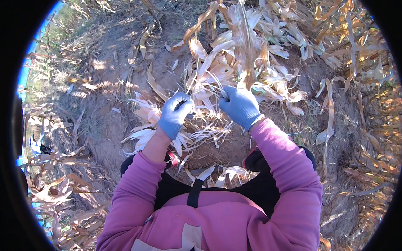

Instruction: The person sits in a cornfield and repeatedly shucks corn cobs by hand, peeling back the husks and removing silk. The husks are discarded on the ground as the person works through multiple cobs.

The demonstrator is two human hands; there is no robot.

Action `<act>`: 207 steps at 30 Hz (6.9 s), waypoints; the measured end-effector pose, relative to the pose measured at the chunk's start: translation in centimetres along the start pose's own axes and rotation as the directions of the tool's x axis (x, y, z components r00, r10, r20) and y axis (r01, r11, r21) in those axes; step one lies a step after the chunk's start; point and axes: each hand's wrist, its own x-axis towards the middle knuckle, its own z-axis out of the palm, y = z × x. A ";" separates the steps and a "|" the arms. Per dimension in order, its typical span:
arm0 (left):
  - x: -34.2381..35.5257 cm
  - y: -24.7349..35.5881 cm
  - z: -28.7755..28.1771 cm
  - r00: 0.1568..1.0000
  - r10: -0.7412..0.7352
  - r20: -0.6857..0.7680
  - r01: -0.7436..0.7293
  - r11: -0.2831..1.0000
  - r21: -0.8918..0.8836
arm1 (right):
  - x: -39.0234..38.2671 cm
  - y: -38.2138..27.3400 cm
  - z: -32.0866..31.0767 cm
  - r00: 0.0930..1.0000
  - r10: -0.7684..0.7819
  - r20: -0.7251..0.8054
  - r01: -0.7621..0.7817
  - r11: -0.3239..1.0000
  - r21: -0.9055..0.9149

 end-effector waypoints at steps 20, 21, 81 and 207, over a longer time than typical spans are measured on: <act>0.1 0.5 -1.8 0.995 0.068 0.072 -0.071 0.997 0.037 | -0.1 0.6 -5.2 0.941 0.070 0.330 -0.276 0.722 0.635; 0.0 0.6 -1.4 0.994 0.029 0.101 -0.029 1.000 0.003 | -0.2 -0.4 -4.4 0.917 0.037 0.398 -0.306 0.705 0.640; -0.3 0.7 0.3 0.786 -0.323 0.527 0.456 0.879 -0.141 | -0.4 -2.1 -0.6 0.840 -0.026 0.543 -0.476 0.447 0.758; 4.4 0.1 -2.5 0.957 0.056 -0.284 0.043 0.943 0.331 | 7.5 0.2 -3.7 0.922 -0.004 -0.388 0.027 0.998 0.056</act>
